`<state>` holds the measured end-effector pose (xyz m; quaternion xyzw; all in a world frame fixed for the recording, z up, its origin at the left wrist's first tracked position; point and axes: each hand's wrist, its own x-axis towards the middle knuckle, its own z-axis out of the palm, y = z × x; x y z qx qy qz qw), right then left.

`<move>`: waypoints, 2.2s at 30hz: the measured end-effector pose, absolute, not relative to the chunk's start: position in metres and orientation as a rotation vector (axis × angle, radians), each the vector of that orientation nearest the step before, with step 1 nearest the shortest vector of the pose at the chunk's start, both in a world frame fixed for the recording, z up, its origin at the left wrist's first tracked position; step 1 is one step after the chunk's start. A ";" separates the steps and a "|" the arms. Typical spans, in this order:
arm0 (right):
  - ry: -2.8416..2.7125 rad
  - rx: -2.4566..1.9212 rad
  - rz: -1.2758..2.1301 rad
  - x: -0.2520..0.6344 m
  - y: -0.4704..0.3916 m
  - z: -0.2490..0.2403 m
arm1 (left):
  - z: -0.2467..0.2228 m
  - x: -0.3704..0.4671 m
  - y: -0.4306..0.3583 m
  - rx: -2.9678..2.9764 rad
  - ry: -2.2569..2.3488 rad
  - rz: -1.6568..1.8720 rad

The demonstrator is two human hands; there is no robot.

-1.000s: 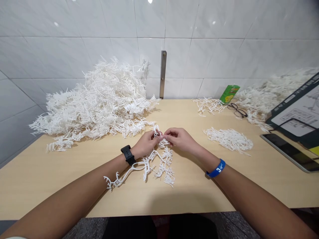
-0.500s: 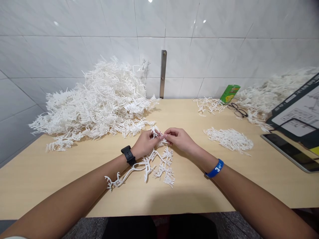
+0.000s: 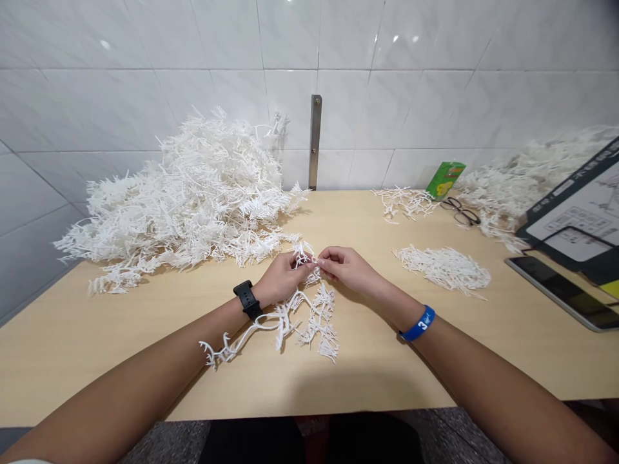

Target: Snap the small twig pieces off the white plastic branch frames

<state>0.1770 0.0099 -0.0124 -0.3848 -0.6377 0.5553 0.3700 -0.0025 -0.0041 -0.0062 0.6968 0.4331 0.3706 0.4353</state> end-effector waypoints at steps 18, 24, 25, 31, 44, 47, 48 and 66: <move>-2.080 -1.003 0.877 0.182 0.006 -0.005 | -0.005 -0.001 -0.007 1.487 1.015 0.935; -2.106 -0.963 0.907 0.182 0.003 -0.004 | -0.006 -0.002 -0.007 1.463 0.983 0.907; -2.108 -0.959 0.917 0.182 0.002 -0.004 | -0.006 -0.003 -0.007 1.471 0.982 0.898; -2.120 -1.032 0.955 0.180 0.000 -0.002 | -0.009 -0.004 -0.003 1.716 0.964 0.951; -2.054 -0.933 1.217 0.183 0.000 -0.003 | -0.005 -0.003 -0.005 1.783 0.931 0.886; -2.030 -0.978 1.130 0.181 0.002 -0.003 | -0.006 -0.003 -0.004 1.754 0.964 0.917; -2.016 -0.993 1.085 0.181 0.003 -0.004 | -0.006 -0.004 -0.004 1.739 0.983 0.936; -2.113 -0.934 0.394 0.179 0.005 -0.006 | -0.005 -0.002 -0.004 1.565 1.142 0.998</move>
